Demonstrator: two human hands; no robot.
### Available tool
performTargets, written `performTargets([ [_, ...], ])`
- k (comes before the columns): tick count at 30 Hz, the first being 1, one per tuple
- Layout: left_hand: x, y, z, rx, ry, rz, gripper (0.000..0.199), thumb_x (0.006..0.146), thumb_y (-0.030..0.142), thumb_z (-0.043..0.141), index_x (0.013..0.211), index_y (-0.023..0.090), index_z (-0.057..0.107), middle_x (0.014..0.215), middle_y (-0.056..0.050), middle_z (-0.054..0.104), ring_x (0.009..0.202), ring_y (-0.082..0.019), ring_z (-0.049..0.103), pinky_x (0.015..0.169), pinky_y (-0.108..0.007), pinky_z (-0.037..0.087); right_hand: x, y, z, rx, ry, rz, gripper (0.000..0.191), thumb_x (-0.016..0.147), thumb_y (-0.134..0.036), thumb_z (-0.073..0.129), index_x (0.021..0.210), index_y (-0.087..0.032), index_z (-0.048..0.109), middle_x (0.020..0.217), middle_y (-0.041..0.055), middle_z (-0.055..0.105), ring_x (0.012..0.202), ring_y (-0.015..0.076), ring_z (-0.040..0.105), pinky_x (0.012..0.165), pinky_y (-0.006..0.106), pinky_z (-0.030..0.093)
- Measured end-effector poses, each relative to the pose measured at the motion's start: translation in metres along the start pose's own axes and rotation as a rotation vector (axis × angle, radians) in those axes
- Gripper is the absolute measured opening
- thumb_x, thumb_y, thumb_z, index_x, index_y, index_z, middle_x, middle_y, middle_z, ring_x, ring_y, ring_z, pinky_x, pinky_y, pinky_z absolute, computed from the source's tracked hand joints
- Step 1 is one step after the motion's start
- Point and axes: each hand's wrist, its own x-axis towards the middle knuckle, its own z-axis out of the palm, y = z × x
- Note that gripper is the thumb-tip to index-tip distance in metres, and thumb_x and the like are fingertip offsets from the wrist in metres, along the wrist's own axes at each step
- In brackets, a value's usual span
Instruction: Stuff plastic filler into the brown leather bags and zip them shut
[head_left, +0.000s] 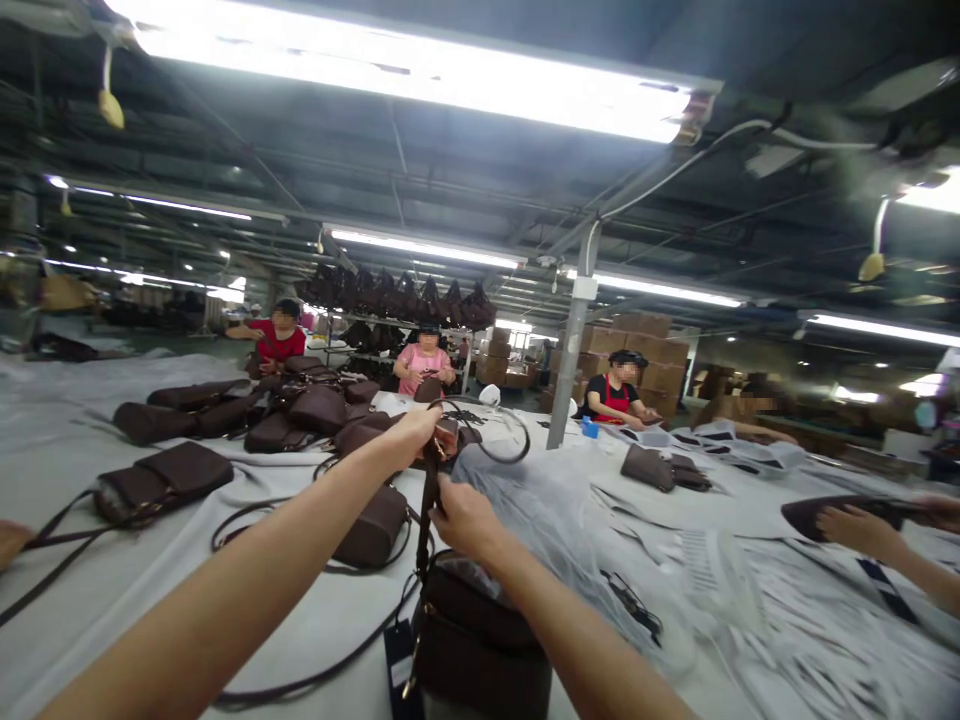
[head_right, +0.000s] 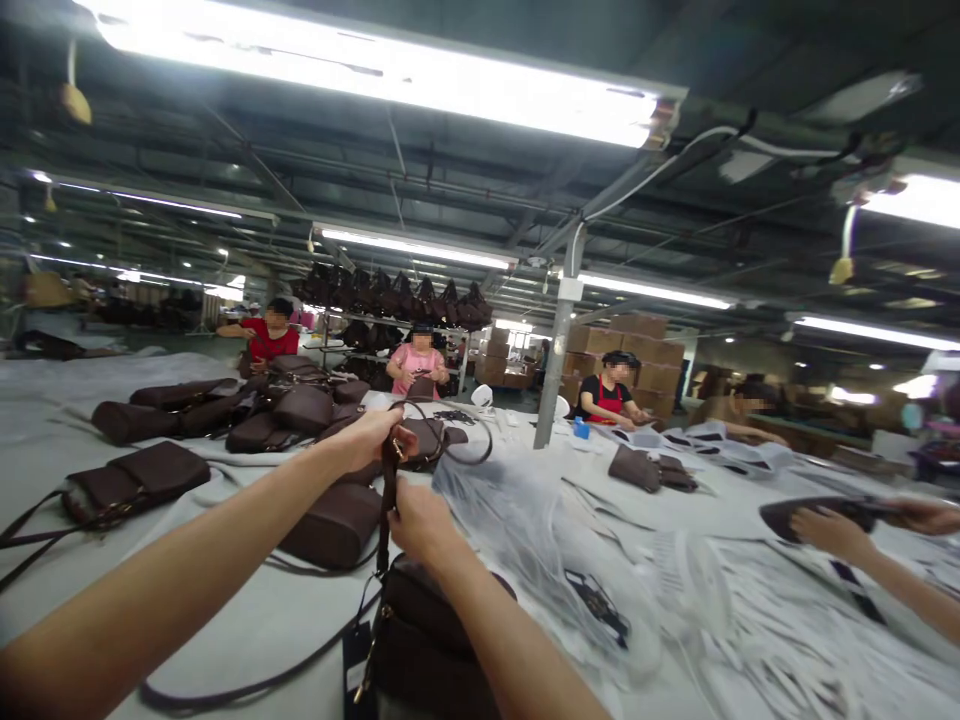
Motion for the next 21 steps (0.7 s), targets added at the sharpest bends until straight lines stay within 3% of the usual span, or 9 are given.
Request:
performTargets([
  [2, 0.001, -0.002, -0.011, 0.034, 0.016, -0.029, 0.024, 0.094, 0.038, 0.043, 0.083, 0.017, 0.050, 0.055, -0.003, 0.063, 0.048, -0.018, 0.060, 0.050, -0.029, 0.048, 0.000, 0.012, -0.010, 0.101, -0.036, -0.015, 0.015, 0.077, -0.013, 0.055, 0.090, -0.018, 0.061, 0.080, 0.0057, 0.068, 0.081, 0.0215, 0.065, 0.071, 0.029, 0.046],
  [4, -0.001, -0.003, -0.023, 0.019, -0.067, -0.050, 0.030, 0.091, 0.045, 0.048, 0.082, 0.017, 0.049, 0.060, -0.005, 0.065, 0.054, -0.020, 0.063, 0.055, -0.031, 0.051, 0.001, 0.028, -0.035, 0.406, -0.118, -0.032, 0.003, 0.078, -0.021, 0.057, 0.077, -0.018, 0.058, 0.062, 0.0001, 0.061, 0.063, 0.0161, 0.061, 0.063, 0.026, 0.046],
  [6, -0.007, -0.006, -0.031, 0.002, -0.245, -0.034, 0.037, 0.083, 0.051, 0.060, 0.080, 0.016, 0.050, 0.066, -0.006, 0.067, 0.056, -0.018, 0.063, 0.056, -0.029, 0.050, 0.003, 0.043, -0.069, 0.778, -0.120, -0.034, 0.018, 0.079, -0.035, 0.062, 0.075, -0.018, 0.056, 0.053, -0.0054, 0.051, 0.048, 0.0104, 0.050, 0.054, 0.024, 0.045],
  [10, -0.022, -0.022, -0.031, 0.132, -0.614, 0.062, 0.037, 0.063, 0.038, 0.079, 0.081, 0.016, 0.056, 0.066, -0.001, 0.064, 0.048, -0.010, 0.050, 0.047, -0.021, 0.037, 0.009, 0.072, -0.137, 1.233, 0.186, 0.006, 0.032, 0.072, -0.044, 0.073, 0.074, -0.018, 0.054, 0.051, -0.0105, 0.040, 0.038, 0.0026, 0.028, 0.039, 0.016, 0.032],
  [12, -0.024, -0.032, -0.030, 0.326, -0.674, 0.080, 0.027, 0.060, 0.029, 0.076, 0.078, 0.016, 0.061, 0.061, 0.001, 0.061, 0.048, -0.009, 0.046, 0.047, -0.021, 0.033, 0.006, 0.090, -0.163, 1.319, 0.346, 0.091, 0.028, 0.075, -0.038, 0.071, 0.073, -0.017, 0.053, 0.053, -0.0097, 0.041, 0.037, 0.0018, 0.026, 0.036, 0.014, 0.028],
  [14, -0.020, -0.039, -0.034, 0.575, -0.489, 0.158, 0.013, 0.063, 0.025, 0.070, 0.068, 0.016, 0.062, 0.056, 0.001, 0.058, 0.049, -0.011, 0.046, 0.049, -0.023, 0.033, -0.005, 0.113, -0.182, 1.352, 0.507, 0.156, 0.020, 0.078, -0.030, 0.067, 0.074, -0.017, 0.052, 0.055, -0.0083, 0.043, 0.038, 0.0021, 0.030, 0.037, 0.014, 0.032],
  [16, -0.011, -0.040, -0.042, 0.720, -0.099, 0.301, 0.010, 0.066, 0.023, 0.065, 0.059, 0.018, 0.060, 0.055, 0.000, 0.056, 0.054, -0.013, 0.050, 0.053, -0.023, 0.034, -0.026, 0.143, -0.191, 1.374, 0.646, 0.184, 0.015, 0.077, -0.023, 0.065, 0.074, -0.018, 0.051, 0.058, -0.0076, 0.045, 0.040, 0.0025, 0.034, 0.039, 0.014, 0.037],
  [18, -0.002, -0.035, -0.053, 0.628, 0.210, 0.343, 0.012, 0.068, 0.024, 0.064, 0.059, 0.019, 0.057, 0.053, 0.001, 0.053, 0.055, -0.015, 0.052, 0.054, -0.024, 0.035, -0.056, 0.180, -0.190, 1.356, 0.725, 0.244, 0.015, 0.073, -0.020, 0.066, 0.072, -0.019, 0.050, 0.059, -0.0076, 0.045, 0.038, 0.0019, 0.032, 0.039, 0.015, 0.038],
  [21, 0.007, -0.023, -0.064, 0.356, 0.252, 0.204, 0.020, 0.073, 0.036, 0.060, 0.064, 0.018, 0.056, 0.049, 0.003, 0.047, 0.047, -0.014, 0.048, 0.050, -0.025, 0.036, -0.103, 0.236, -0.175, 1.072, 0.705, 0.479, 0.017, 0.068, -0.026, 0.067, 0.070, -0.020, 0.052, 0.059, -0.0042, 0.048, 0.037, 0.0045, 0.033, 0.036, 0.020, 0.037],
])
